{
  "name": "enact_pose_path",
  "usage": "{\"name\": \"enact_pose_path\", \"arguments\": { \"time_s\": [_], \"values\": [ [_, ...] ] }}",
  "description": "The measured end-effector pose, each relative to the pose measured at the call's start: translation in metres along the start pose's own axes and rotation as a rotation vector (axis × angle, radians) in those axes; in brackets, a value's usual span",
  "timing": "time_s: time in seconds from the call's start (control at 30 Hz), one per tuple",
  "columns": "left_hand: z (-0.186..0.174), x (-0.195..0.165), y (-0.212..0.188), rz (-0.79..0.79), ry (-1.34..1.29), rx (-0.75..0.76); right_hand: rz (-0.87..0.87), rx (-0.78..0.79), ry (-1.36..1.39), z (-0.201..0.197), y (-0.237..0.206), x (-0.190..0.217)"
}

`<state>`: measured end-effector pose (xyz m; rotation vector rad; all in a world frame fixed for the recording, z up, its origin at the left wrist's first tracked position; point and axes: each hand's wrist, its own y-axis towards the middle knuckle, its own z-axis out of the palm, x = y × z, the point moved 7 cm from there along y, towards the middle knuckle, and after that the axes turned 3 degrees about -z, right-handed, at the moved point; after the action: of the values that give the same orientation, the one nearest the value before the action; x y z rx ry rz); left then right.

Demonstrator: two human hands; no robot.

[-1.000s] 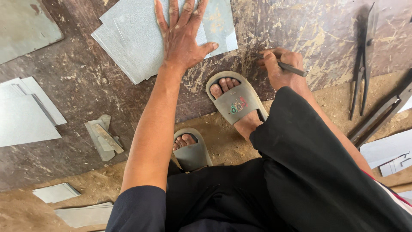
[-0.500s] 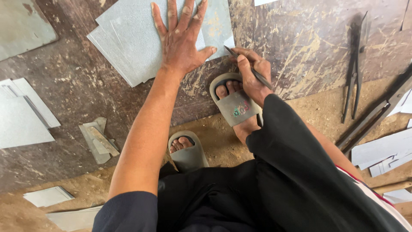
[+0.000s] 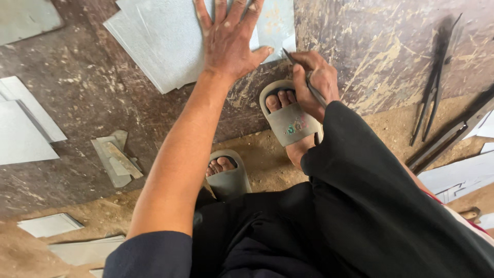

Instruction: The person sorts small metal sheet offcuts into a basket on the workbench, then lays flat metal sheets on the bench and traces pattern outlines onto them with a handheld scribe, repositioning and stacking the sheets as they work.

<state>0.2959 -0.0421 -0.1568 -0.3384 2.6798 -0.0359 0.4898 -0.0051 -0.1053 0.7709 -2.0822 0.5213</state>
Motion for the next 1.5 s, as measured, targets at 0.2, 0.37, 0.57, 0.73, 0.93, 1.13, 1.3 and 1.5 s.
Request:
{"name": "enact_pose_path", "arguments": {
  "time_s": [0.2, 0.37, 0.57, 0.73, 0.93, 1.13, 1.3, 1.5],
  "values": [
    [-0.007, -0.005, 0.004, 0.024, 0.034, -0.084, 0.060, 0.155, -0.063, -0.008, 0.002, -0.012],
    [-0.012, -0.008, 0.002, -0.001, 0.040, -0.085, 0.289, -0.001, 0.305, -0.026, 0.012, -0.043],
    [-0.013, -0.010, 0.003, 0.033, 0.032, -0.087, 0.169, -0.029, 0.313, -0.009, 0.016, -0.038],
    [-0.013, -0.012, 0.003, 0.061, 0.013, -0.081, -0.010, 0.108, 0.114, -0.021, 0.027, -0.028],
    [0.000, -0.008, 0.002, -0.043, -0.029, 0.128, -0.273, 0.331, -0.165, -0.036, 0.055, -0.021],
    [-0.011, -0.011, 0.009, -0.024, 0.001, 0.021, -0.358, 0.203, -0.088, -0.059, 0.060, -0.009],
    [-0.020, -0.016, 0.006, 0.006, 0.028, 0.000, -0.106, 0.163, -0.155, -0.081, 0.057, -0.018],
    [-0.024, -0.017, 0.006, 0.054, 0.036, -0.035, 0.013, -0.090, 0.064, -0.044, 0.040, -0.039]
  ]
}}
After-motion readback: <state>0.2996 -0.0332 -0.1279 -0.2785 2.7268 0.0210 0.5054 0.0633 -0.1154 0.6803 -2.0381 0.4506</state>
